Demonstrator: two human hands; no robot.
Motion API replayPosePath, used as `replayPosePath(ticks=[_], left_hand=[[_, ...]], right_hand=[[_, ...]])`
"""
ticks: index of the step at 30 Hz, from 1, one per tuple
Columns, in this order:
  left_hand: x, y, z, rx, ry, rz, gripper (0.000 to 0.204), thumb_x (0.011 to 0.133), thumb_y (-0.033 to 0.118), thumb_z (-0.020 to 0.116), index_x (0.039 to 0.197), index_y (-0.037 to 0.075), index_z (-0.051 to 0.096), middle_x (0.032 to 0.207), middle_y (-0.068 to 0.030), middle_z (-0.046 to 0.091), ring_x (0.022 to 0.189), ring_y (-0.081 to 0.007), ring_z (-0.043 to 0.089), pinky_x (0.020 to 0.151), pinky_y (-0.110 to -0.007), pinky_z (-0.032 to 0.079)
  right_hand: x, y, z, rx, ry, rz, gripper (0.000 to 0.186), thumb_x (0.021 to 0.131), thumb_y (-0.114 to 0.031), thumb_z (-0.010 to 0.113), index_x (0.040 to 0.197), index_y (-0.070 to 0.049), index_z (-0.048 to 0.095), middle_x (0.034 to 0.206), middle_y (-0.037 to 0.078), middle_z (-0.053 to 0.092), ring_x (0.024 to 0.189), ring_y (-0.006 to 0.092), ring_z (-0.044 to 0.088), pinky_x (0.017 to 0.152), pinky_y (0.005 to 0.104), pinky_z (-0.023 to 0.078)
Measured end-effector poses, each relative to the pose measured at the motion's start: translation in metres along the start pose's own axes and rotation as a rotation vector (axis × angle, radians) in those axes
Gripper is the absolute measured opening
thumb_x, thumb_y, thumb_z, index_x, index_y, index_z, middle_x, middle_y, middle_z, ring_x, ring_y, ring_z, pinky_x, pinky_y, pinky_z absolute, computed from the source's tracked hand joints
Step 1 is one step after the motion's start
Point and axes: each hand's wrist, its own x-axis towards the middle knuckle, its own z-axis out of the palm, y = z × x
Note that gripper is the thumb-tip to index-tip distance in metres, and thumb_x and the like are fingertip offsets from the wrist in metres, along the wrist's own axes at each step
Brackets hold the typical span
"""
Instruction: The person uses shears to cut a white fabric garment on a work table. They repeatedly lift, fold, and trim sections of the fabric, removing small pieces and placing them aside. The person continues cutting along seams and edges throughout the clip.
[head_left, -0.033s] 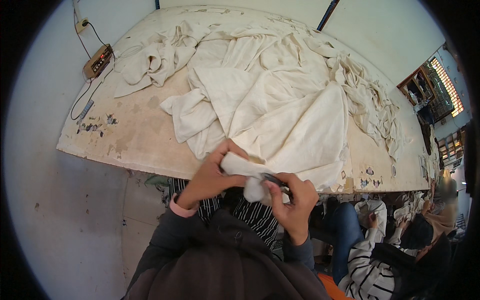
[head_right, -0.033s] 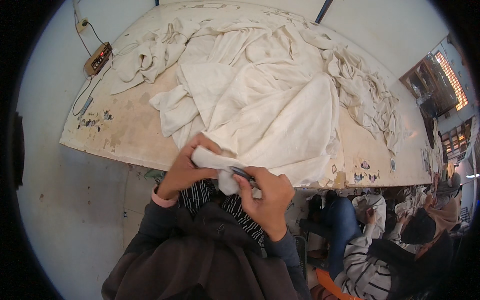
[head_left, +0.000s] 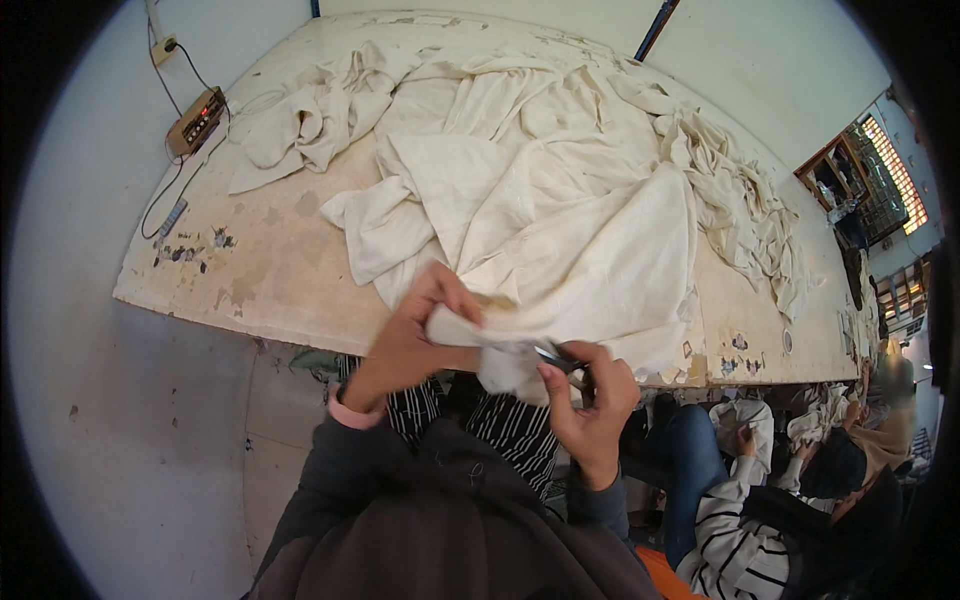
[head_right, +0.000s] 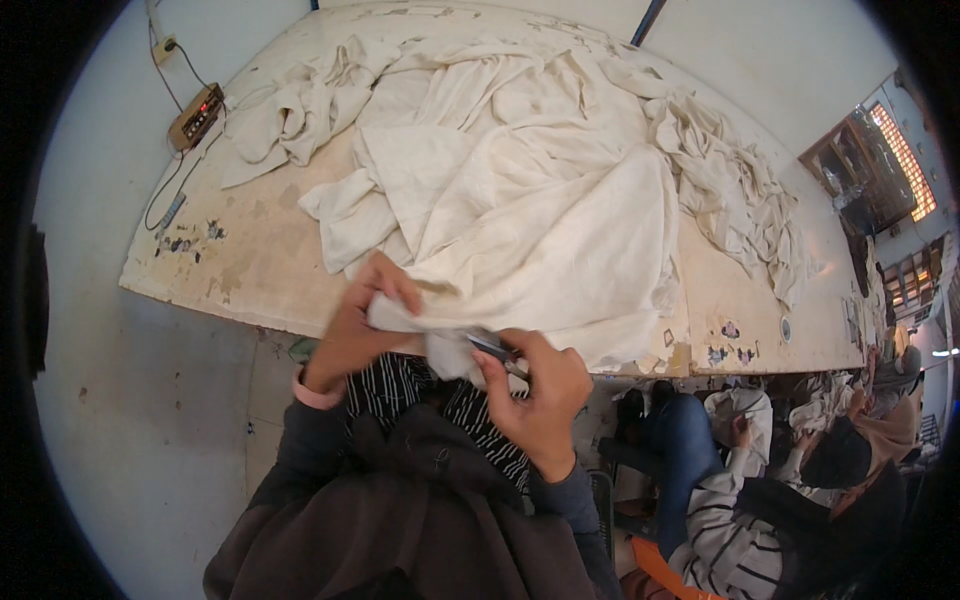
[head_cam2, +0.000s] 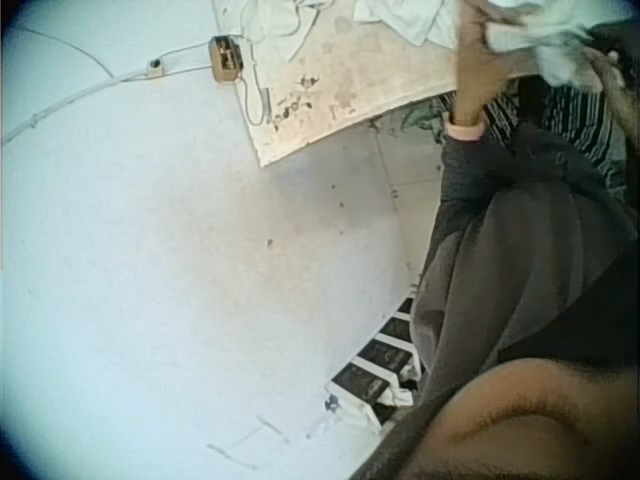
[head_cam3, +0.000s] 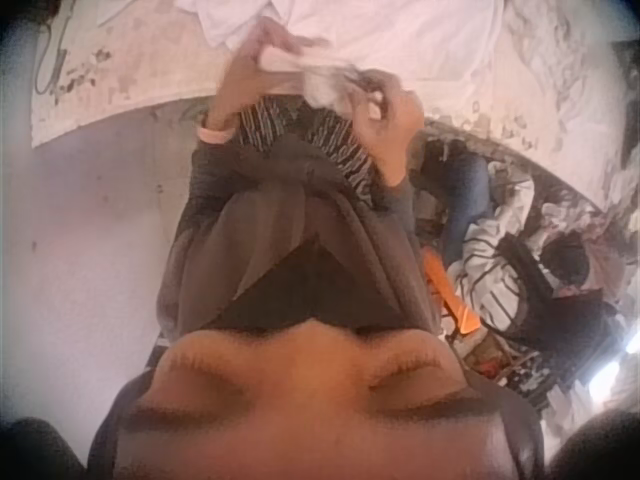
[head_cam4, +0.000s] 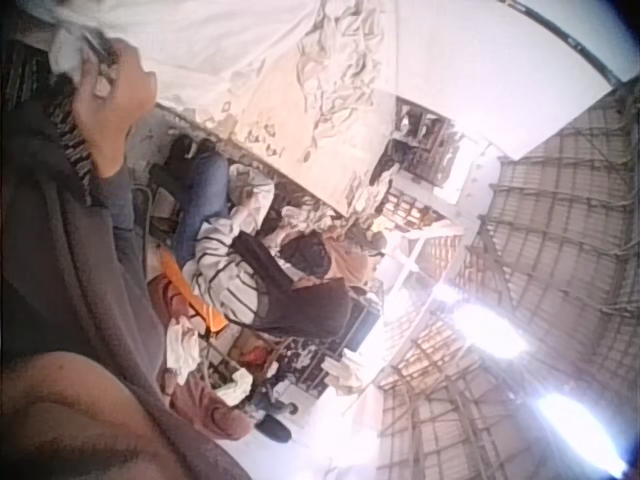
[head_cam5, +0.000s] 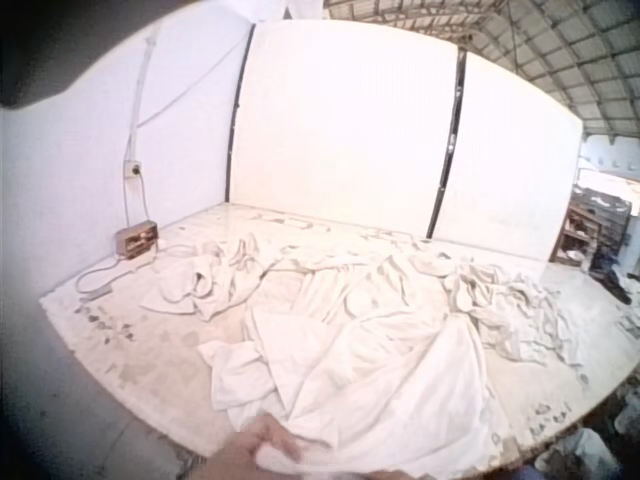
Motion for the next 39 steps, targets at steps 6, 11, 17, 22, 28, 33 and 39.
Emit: replayPosePath(ticks=[6,11,17,22,28,33,39], left_hand=[[0.016,0.013,-0.106,0.852,0.407,0.233,0.059,0.072,-0.016,0.065,0.126,0.003,0.051,0.101,-0.0099,0.066,0.106,-0.022,0.062,0.104,-0.039,0.044],[-0.021,-0.002,-0.132,1.039,0.492,0.036,0.043,0.09,0.004,0.068,0.132,0.005,0.056,0.123,-0.0172,0.064,0.108,-0.0286,0.063,0.093,-0.037,0.048],[-0.06,0.003,-0.112,0.836,0.408,-0.384,0.031,0.1,0.027,0.064,0.113,-0.001,0.064,0.1,-0.0149,0.068,0.094,-0.0274,0.063,0.082,-0.035,0.048],[-0.057,-0.014,-0.095,0.328,0.376,-0.325,0.022,0.1,0.022,0.071,0.101,0.001,0.065,0.092,-0.0043,0.071,0.079,-0.0121,0.06,0.076,-0.028,0.048],[-0.048,0.0,-0.051,-0.197,0.35,-0.283,0.03,0.093,0.0,0.074,0.118,0.002,0.058,0.103,-0.0056,0.073,0.098,-0.0094,0.067,0.088,-0.022,0.053],[-0.041,0.02,-0.016,-0.217,0.273,-0.238,0.047,0.092,-0.004,0.072,0.131,0.005,0.047,0.106,-0.0059,0.071,0.094,-0.0108,0.066,0.087,-0.024,0.052],[-0.042,0.021,-0.017,-0.046,0.23,-0.17,0.059,0.091,-0.01,0.068,0.139,0.008,0.038,0.102,-0.0037,0.068,0.095,-0.0094,0.064,0.085,-0.024,0.05]], right_hand=[[-0.003,0.021,0.003,0.291,0.155,0.231,0.028,0.083,-0.012,0.083,0.101,0.0,0.065,0.081,0.007,0.065,0.067,0.0117,0.055,0.061,0.0264,0.044],[-0.01,0.029,0.018,0.359,0.04,0.352,0.024,0.084,-0.007,0.082,0.098,0.0,0.064,0.078,0.002,0.064,0.069,0.0056,0.054,0.062,0.0211,0.043],[-0.014,0.042,0.04,0.329,-0.037,0.344,0.016,0.082,-0.007,0.082,0.089,-0.003,0.068,0.071,0.004,0.066,0.062,0.008,0.055,0.059,0.0236,0.044],[-0.009,0.025,0.048,0.345,-0.099,0.315,0.017,0.08,-0.005,0.08,0.093,-0.004,0.07,0.075,0.005,0.069,0.068,0.0151,0.062,0.065,0.0257,0.047],[0.006,-0.002,0.055,0.558,-0.224,0.097,0.038,0.08,0.009,0.072,0.115,-0.004,0.075,0.088,0.007,0.062,0.078,0.0155,0.061,0.072,0.0254,0.049],[0.02,-0.003,0.088,0.768,-0.22,0.153,0.018,0.087,0.006,0.073,0.104,0.001,0.07,0.092,0.003,0.06,0.08,0.0102,0.058,0.074,0.0231,0.047],[0.029,-0.023,0.078,0.923,-0.199,0.311,0.019,0.084,0.001,0.078,0.102,-0.001,0.071,0.098,0.005,0.062,0.081,0.0096,0.056,0.069,0.0233,0.044]])
